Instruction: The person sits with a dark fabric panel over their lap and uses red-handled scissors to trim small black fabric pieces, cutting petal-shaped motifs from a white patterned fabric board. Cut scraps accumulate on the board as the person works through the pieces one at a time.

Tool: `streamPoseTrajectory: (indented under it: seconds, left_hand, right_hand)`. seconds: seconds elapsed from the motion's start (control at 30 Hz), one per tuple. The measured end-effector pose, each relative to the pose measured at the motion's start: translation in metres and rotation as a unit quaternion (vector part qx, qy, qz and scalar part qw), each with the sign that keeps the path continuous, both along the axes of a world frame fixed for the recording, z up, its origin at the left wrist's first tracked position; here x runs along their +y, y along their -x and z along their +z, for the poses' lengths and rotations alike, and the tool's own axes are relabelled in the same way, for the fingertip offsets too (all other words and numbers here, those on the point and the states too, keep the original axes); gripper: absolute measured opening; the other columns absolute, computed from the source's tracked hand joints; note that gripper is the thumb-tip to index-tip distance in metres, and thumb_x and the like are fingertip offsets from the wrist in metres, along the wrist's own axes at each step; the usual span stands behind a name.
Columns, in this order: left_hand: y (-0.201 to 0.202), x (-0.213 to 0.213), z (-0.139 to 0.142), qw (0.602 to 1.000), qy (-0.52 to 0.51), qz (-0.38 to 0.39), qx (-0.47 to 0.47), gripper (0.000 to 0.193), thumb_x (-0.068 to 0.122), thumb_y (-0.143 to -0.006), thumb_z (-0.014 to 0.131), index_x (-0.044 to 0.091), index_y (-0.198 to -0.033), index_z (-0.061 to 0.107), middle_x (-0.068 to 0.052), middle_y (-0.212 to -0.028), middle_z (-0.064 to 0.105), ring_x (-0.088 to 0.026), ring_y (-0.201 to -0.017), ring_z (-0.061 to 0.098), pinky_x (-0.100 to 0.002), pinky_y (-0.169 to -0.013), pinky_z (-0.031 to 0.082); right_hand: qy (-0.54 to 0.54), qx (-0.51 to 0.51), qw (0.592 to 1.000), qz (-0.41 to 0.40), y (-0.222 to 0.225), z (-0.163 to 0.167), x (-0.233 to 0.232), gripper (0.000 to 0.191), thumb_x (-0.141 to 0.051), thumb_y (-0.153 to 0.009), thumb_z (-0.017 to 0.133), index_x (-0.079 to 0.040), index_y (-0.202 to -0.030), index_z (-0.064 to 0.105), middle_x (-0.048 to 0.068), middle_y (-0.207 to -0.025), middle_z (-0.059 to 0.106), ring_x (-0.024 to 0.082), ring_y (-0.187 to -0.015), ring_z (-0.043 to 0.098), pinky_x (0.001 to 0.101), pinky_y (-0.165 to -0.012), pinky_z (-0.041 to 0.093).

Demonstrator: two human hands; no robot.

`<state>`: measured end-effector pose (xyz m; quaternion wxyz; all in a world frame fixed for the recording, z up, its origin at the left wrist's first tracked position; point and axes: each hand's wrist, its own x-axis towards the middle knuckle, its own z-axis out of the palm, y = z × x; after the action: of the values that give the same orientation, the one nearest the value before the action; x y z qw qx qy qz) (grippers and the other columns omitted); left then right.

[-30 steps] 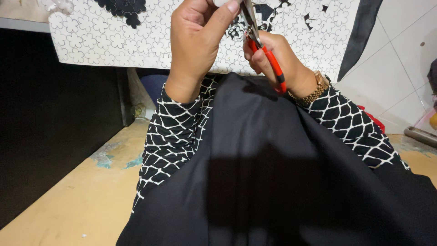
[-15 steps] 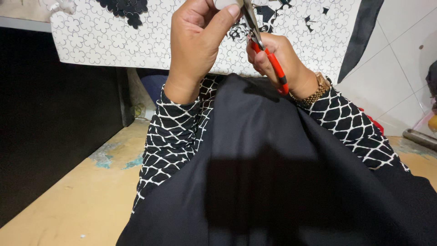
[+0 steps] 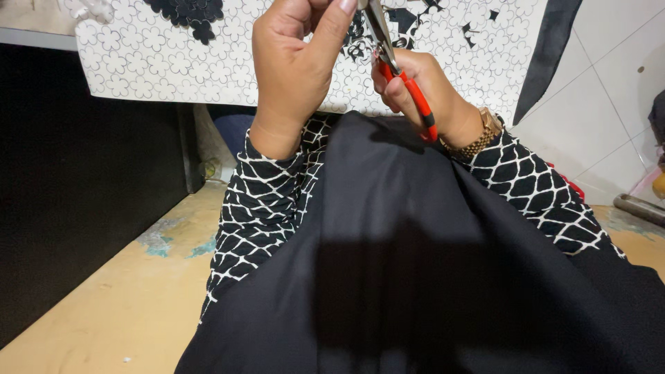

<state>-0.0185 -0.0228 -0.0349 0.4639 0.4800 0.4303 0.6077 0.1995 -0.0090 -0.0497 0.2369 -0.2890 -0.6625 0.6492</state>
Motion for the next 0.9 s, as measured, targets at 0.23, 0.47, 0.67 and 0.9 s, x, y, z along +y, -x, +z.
streamPoseTrajectory:
  seconds: [0.23, 0.47, 0.67, 0.9]
  left_hand:
    - [-0.0032, -0.0013, -0.0006, 1.0, 0.008, -0.002, -0.018, 0.013, 0.01, -0.11, 0.07, -0.002, -0.106, 0.072, 0.0, -0.092, 0.07, -0.003, -0.079, 0.06, -0.02, -0.073, 0.049]
    - [-0.0008, -0.0025, -0.0027, 1.0, -0.003, 0.008, -0.021, 0.012, 0.011, -0.109, 0.071, -0.001, -0.107, 0.072, -0.001, -0.094, 0.073, -0.004, -0.083, 0.064, -0.021, -0.079, 0.053]
    - [0.0009, -0.0026, -0.0026, 0.999, -0.005, 0.015, -0.031, 0.012, 0.011, -0.109, 0.072, -0.001, -0.107, 0.072, -0.002, -0.097, 0.074, -0.005, -0.085, 0.066, -0.021, -0.081, 0.054]
    - [0.0023, -0.0042, 0.0014, 0.999, -0.014, 0.007, -0.032, 0.013, 0.012, -0.11, 0.07, -0.001, -0.11, 0.073, -0.001, -0.095, 0.073, -0.005, -0.085, 0.065, -0.022, -0.08, 0.052]
  right_hand:
    - [-0.009, 0.008, 1.0, -0.004, 0.0006, -0.0015, -0.0006, 0.067, -0.074, -0.102, 0.049, -0.008, -0.094, 0.049, -0.005, -0.076, 0.047, 0.004, -0.064, 0.045, 0.0209, -0.057, 0.04]
    - [-0.002, -0.002, 1.0, -0.002, -0.0029, -0.0031, -0.001, 0.064, -0.071, -0.102, 0.051, -0.008, -0.094, 0.05, -0.004, -0.076, 0.047, 0.004, -0.063, 0.043, 0.021, -0.057, 0.038]
    - [0.009, 0.01, 1.0, 0.004, -0.0027, -0.0071, -0.0004, 0.061, -0.068, -0.102, 0.052, -0.008, -0.091, 0.05, -0.005, -0.072, 0.047, 0.003, -0.06, 0.042, 0.0207, -0.054, 0.037]
    - [0.008, 0.007, 1.0, 0.006, -0.0041, -0.0081, -0.0009, 0.062, -0.068, -0.103, 0.053, -0.007, -0.092, 0.051, -0.004, -0.074, 0.047, 0.004, -0.063, 0.042, 0.0211, -0.056, 0.036]
